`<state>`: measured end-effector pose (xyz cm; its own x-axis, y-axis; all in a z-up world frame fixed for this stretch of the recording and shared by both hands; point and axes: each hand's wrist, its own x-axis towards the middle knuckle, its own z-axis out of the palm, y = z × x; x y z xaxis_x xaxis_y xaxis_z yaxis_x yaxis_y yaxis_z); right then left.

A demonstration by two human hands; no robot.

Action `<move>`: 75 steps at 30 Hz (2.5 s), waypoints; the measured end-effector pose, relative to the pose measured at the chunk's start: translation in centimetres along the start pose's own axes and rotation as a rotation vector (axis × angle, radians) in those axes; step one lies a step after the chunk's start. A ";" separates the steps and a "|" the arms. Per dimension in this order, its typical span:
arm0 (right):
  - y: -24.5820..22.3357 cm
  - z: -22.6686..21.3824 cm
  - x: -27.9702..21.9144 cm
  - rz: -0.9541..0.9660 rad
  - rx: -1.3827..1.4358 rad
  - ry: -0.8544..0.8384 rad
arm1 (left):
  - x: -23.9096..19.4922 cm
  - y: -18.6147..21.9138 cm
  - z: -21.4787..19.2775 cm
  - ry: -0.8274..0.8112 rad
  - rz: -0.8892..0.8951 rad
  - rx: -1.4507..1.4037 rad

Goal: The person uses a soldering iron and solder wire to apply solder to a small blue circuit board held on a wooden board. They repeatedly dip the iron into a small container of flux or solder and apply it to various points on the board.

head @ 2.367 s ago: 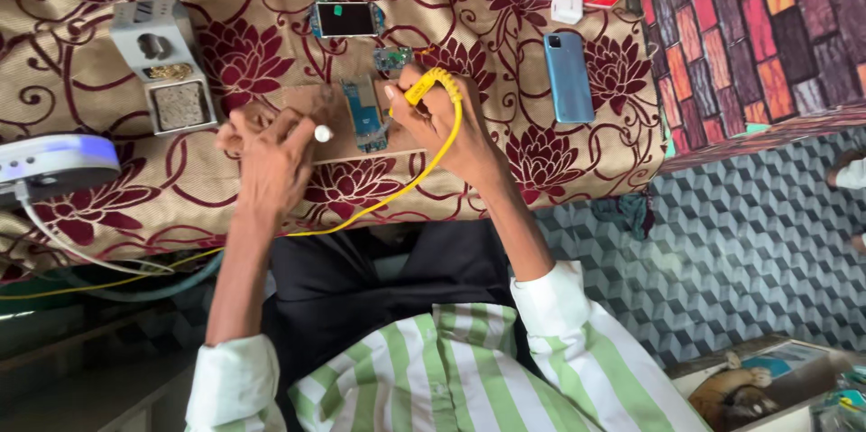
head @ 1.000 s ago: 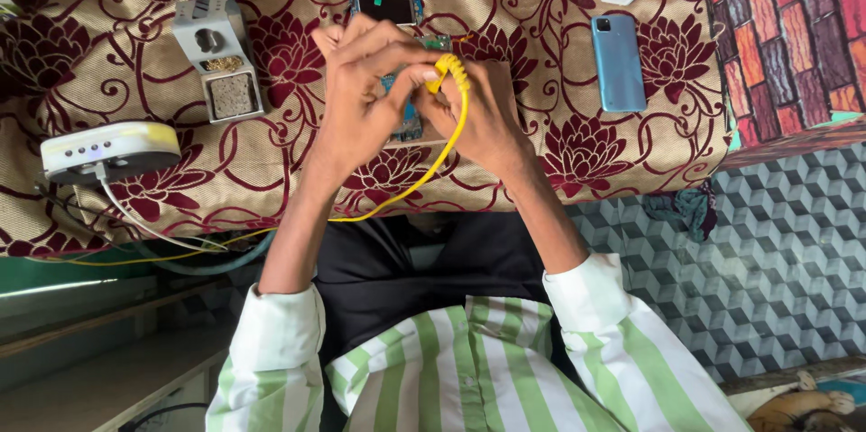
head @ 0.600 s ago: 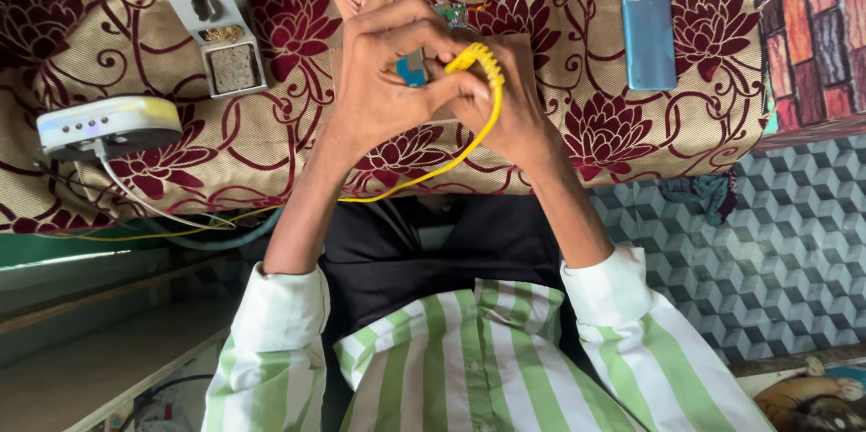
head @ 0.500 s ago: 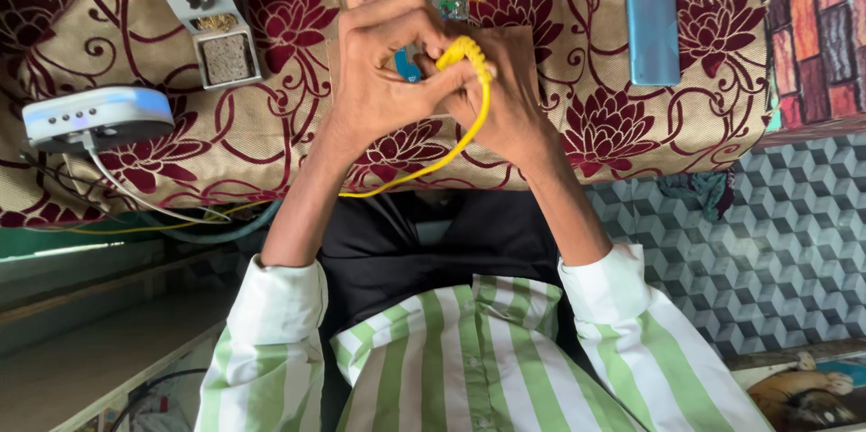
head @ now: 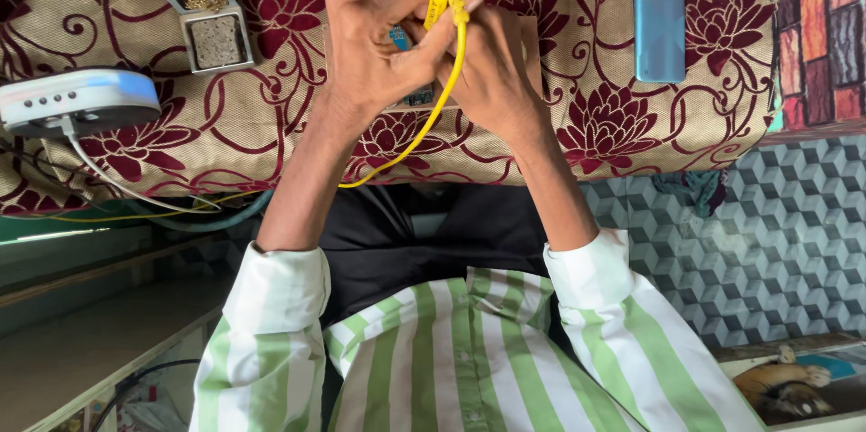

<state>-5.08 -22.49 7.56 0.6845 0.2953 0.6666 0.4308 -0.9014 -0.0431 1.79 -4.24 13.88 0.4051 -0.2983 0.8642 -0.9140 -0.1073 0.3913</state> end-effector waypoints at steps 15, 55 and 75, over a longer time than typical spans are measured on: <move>2.4 -0.6 -2.2 0.029 0.187 -0.145 | -0.9 0.6 1.0 -0.186 -0.021 0.057; -2.1 -2.8 0.6 0.181 0.242 -0.201 | -0.1 5.5 -2.8 -0.290 -0.116 0.304; -4.5 -1.3 -10.9 0.807 0.850 0.898 | -15.7 -0.8 -3.6 -0.759 -0.197 0.761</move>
<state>-15.20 -22.04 1.44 0.4524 -0.7618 0.4637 0.5438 -0.1765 -0.8204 -3.79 3.99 1.15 0.6644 -0.6908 0.2852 -0.7159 -0.6978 -0.0224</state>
